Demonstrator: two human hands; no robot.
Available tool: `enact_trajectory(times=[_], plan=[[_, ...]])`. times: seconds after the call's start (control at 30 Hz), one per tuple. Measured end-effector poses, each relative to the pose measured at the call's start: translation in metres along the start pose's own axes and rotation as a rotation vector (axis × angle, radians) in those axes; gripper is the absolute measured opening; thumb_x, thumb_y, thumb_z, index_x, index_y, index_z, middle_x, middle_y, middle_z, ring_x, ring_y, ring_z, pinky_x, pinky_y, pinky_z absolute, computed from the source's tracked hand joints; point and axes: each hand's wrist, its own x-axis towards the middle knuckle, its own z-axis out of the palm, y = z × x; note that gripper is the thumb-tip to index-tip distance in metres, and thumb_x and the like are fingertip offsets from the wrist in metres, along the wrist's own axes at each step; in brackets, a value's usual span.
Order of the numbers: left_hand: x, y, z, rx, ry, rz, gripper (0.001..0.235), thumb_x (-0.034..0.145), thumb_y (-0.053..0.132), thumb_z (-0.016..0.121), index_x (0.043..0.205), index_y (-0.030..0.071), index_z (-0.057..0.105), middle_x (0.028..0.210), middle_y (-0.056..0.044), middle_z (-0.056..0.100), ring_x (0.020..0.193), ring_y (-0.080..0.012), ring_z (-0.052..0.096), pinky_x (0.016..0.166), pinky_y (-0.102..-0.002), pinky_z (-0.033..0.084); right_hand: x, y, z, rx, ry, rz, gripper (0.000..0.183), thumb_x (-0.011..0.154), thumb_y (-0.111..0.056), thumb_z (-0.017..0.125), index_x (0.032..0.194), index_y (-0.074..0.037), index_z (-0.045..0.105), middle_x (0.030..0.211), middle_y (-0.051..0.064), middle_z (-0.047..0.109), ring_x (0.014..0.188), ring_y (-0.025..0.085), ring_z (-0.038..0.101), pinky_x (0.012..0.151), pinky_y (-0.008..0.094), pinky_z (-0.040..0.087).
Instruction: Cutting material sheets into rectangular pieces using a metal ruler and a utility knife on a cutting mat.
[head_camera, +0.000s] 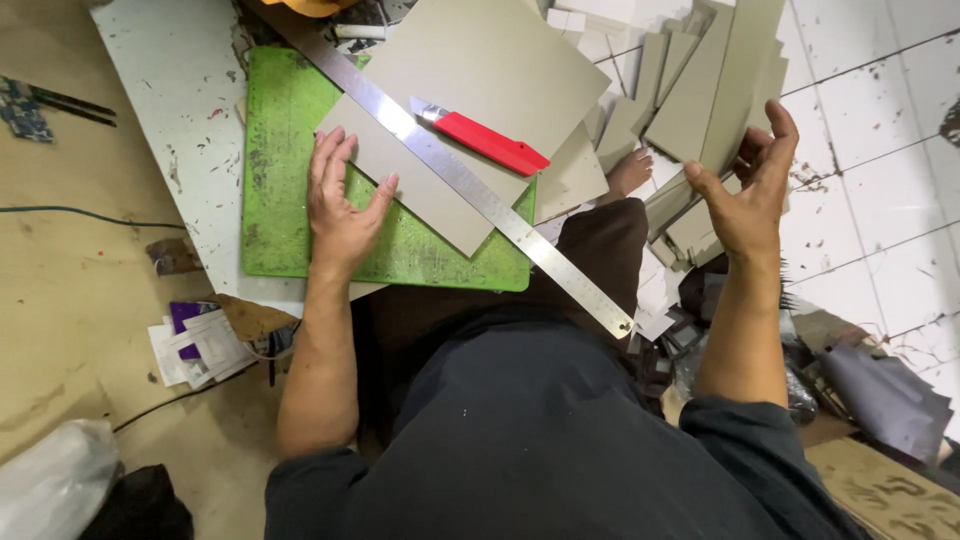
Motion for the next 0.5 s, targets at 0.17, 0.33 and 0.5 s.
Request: enact_trajectory(times=[0.17,0.33,0.5], plan=[[0.0,-0.002,0.002,0.017,-0.004,0.011,0.056,0.097,0.025,0.081,0.141,0.004,0.055,0.154,-0.017,0.047,0.151,-0.0376,0.033,0.125,-0.053,0.031,0.003,-0.001,0.01,0.065,-0.043,0.002,0.082,0.1,-0.017,0.078,0.157,-0.016,0.02,0.132,0.023,0.046,0.123,0.037,0.055,0.105,0.045,0.052],[0.0,-0.003,0.002,0.028,0.004,0.024,0.055,0.097,0.026,0.081,0.141,0.005,0.056,0.154,-0.015,0.047,0.151,-0.0367,0.033,0.125,-0.052,0.031,0.0,0.011,0.006,0.094,-0.033,0.02,0.081,0.099,-0.013,0.078,0.157,-0.018,0.022,0.133,0.021,0.044,0.124,0.035,0.054,0.105,0.043,0.051],[0.0,-0.007,0.004,0.022,0.021,0.053,0.053,0.097,0.024,0.083,0.139,0.005,0.058,0.153,-0.015,0.048,0.151,-0.039,0.034,0.125,-0.054,0.033,-0.004,0.015,0.006,0.107,-0.031,0.01,0.08,0.1,-0.015,0.076,0.158,-0.018,0.022,0.134,0.021,0.041,0.125,0.034,0.051,0.108,0.042,0.048]])
